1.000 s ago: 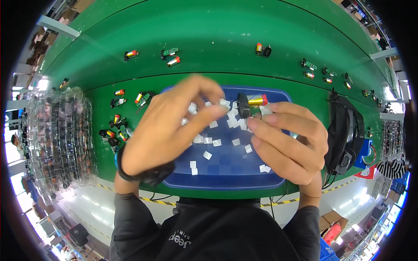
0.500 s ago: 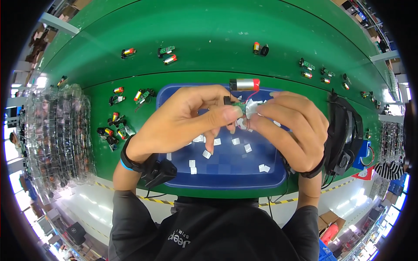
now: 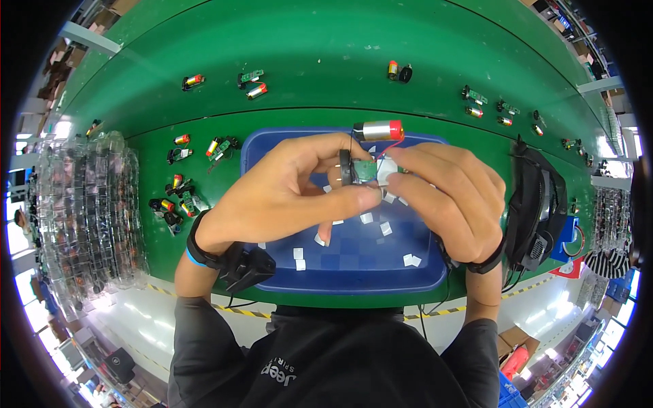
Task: The person picks up a battery and a circuit board, fits them together, and applies a small white sticker to the assembly. After completing the unit, the person places it on the green workbench and repeats the process.
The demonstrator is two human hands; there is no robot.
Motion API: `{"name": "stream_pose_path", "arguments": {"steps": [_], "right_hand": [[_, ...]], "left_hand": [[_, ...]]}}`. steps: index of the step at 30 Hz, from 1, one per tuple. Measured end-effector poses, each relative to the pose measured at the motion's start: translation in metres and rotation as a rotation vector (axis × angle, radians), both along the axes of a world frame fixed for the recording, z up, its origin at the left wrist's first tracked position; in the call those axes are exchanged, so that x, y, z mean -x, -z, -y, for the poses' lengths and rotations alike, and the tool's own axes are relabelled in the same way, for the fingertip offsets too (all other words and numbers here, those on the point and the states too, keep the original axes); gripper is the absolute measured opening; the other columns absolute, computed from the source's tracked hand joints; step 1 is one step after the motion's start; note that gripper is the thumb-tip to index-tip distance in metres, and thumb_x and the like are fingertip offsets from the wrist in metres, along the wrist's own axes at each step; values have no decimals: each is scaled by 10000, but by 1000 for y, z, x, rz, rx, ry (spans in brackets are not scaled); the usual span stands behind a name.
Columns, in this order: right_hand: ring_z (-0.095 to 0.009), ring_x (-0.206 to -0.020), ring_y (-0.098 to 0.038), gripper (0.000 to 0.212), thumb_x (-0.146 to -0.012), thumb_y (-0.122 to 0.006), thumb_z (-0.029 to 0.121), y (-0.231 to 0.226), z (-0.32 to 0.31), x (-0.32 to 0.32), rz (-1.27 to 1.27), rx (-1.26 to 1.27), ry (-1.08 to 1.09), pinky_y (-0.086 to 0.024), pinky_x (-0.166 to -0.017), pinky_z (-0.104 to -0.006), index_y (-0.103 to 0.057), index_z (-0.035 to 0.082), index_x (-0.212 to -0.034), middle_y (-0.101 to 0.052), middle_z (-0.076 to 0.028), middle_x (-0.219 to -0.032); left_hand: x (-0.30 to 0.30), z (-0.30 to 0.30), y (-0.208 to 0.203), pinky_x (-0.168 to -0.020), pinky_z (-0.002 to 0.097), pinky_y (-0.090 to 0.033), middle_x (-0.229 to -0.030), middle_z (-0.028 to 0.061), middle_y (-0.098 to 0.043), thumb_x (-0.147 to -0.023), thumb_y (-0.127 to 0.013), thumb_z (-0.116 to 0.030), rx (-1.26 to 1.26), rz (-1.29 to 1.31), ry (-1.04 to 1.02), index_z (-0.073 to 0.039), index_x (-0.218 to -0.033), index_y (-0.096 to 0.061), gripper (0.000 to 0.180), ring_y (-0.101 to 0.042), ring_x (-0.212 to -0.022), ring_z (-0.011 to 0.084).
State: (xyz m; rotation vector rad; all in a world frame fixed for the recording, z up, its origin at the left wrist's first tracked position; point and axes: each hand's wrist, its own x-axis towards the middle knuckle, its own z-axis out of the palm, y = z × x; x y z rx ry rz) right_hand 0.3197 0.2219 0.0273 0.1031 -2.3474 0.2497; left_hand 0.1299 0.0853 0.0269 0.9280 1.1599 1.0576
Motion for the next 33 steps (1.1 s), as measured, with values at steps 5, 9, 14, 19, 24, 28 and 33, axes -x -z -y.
{"name": "stream_pose_path", "arguments": {"steps": [5,9,14,19,24,28,33], "right_hand": [[-287,-819,-695,367,-598,-791,-23,6,0,2,-20,-17,48,-580,-651,-337,-672,6,-944,-713,-129,-955],[-280,-802,-691,329,-608,-800,-32,10,-1,4,-46,48,76,-569,-627,-331,-671,6,-909,-711,-118,-950],[-274,-821,-680,306,-622,-810,-22,18,-3,4,-34,63,108,-562,-651,-335,-659,10,-887,-711,-101,-948],[-274,-861,-660,274,-677,-792,-33,14,-4,2,121,214,176,-547,-738,-344,-642,13,-902,-693,-107,-925],[-230,-915,-652,135,-847,-709,13,11,-4,-6,278,823,128,-529,-813,-334,-622,2,-950,-689,-100,-982],[-170,-1006,-631,178,-981,-612,130,12,-42,-15,373,1413,76,-509,-892,-317,-613,-15,-1085,-677,-89,-1067],[-166,-1043,-625,278,-997,-598,172,30,-44,-9,334,723,352,-501,-914,-322,-604,-14,-1203,-662,-102,-1081]], "left_hand": [[-12,-3,1,-514,244,-515,-852,48,-598,-926,-671,-103,-3,7,-104,5,-1120,-572,243,-633,-649,97],[-19,-7,9,-524,264,-527,-893,81,-618,-895,-681,-70,-219,-357,-220,-4,-1127,-567,267,-649,-692,117],[-20,-9,3,-585,273,-547,-987,89,-676,-845,-726,-50,-385,-676,-261,6,-1131,-599,318,-657,-725,133],[-14,-9,7,-589,262,-539,-940,96,-699,-808,-798,-108,-307,-711,-283,-8,-1116,-650,356,-653,-684,138],[-14,-10,9,-581,253,-525,-836,90,-685,-807,-807,-136,-372,-829,-225,-11,-1077,-661,331,-640,-623,148],[-13,-10,15,-539,330,-469,-747,77,-629,-848,-764,-220,-504,-943,-229,-56,-1032,-637,277,-612,-614,202],[-14,-16,15,-550,260,-500,-775,53,-642,-810,-799,-135,-409,-866,-233,-15,-1042,-666,293,-611,-602,128]]}}
